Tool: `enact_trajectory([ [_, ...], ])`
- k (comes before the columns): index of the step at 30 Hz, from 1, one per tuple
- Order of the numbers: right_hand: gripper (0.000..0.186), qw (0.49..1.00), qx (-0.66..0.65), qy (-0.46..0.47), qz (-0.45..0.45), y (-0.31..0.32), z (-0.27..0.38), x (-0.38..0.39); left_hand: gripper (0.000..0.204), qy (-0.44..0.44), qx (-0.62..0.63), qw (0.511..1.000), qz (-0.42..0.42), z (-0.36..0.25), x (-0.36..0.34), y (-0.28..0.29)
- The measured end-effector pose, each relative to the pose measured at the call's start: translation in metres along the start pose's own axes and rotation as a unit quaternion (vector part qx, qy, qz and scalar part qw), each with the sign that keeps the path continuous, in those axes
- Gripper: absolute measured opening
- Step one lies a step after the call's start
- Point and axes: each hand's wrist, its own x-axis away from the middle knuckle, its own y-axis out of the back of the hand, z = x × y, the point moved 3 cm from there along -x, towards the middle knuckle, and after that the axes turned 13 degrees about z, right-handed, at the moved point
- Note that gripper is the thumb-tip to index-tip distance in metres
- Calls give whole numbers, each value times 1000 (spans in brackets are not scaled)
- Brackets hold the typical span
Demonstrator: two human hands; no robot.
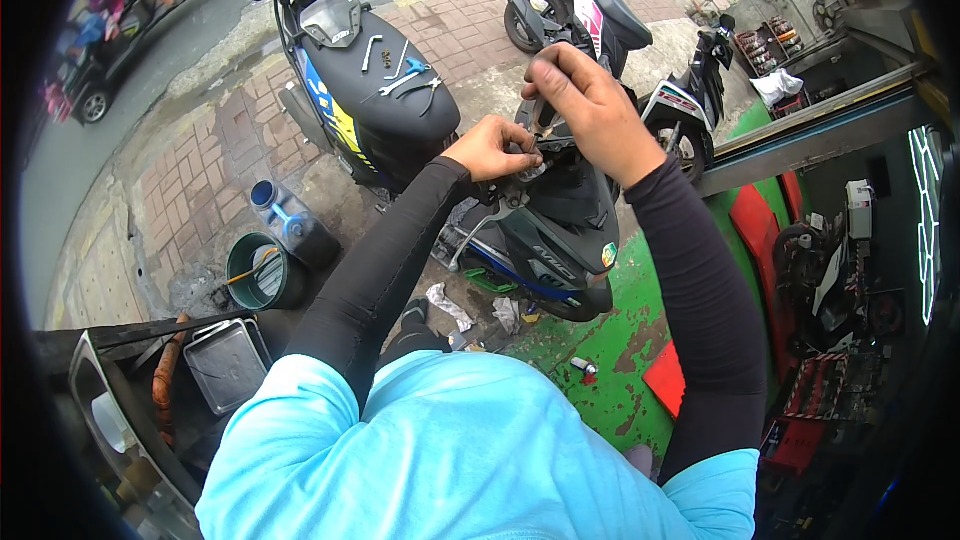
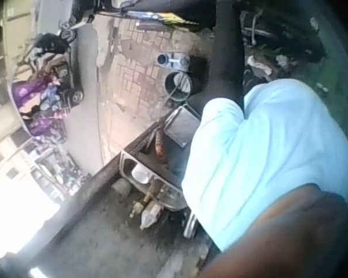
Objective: Replacing motorcycle brake pads.
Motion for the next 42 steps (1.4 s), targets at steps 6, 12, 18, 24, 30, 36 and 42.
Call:
enact_trajectory([
  [6,36,905,-307,52,-289,-33,-34,1,20,-32,4,999,3,1,-4,-1],
  [12,39,931,-344,83,-96,-11,-49,-3,17,-18,8,1000,22,9,-8,-2],
  [18,43,928,367,-58,-40,27,12,0,15,-21,16,1000,-1,7,0,0],
  [24,32,868,470,35,154,36,27,-1,17,-54,18,998,2,-2,-4,-6],
  [30,39,853,478,90,187,36,36,-9,15,-55,43,998,-8,3,-4,-4],
  [36,35,817,508,-117,248,34,49,-25,15,-67,28,997,-11,3,-3,-2],
  [42,33,856,470,93,197,31,48,-15,13,-63,30,997,-8,3,-4,-2],
])
